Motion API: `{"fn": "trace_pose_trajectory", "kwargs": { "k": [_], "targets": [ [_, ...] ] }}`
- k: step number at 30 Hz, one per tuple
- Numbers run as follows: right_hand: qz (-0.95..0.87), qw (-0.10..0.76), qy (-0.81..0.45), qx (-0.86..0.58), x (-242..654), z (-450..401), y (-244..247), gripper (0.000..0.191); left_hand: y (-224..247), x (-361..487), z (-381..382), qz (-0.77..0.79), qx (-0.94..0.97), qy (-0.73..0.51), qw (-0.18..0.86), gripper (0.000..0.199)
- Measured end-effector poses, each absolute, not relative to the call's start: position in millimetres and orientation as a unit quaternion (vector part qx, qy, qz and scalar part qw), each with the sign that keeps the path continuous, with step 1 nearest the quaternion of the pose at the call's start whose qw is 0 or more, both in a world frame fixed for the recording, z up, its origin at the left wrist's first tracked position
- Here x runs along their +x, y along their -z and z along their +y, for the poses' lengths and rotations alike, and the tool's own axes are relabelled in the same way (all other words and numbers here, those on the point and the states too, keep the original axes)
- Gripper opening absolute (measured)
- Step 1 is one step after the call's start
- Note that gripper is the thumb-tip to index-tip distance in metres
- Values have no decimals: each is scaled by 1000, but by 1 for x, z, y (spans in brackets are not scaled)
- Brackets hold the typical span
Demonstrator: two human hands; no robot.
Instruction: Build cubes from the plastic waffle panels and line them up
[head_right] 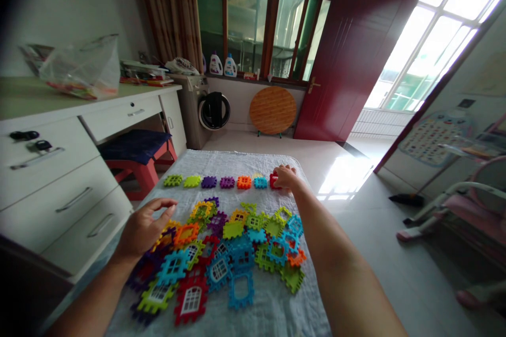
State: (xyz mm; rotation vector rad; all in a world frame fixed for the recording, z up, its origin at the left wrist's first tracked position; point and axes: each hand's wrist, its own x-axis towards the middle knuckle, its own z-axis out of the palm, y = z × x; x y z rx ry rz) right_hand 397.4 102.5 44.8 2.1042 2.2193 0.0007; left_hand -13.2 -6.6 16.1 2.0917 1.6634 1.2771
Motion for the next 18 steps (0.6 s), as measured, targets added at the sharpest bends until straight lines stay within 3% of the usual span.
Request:
{"fn": "trace_pose_trajectory", "kwargs": {
  "k": [18],
  "targets": [
    [733, 84, 15, 674, 402, 108, -36, 53, -17, -13, -7, 566, 703, -419, 98, 24]
  ]
}}
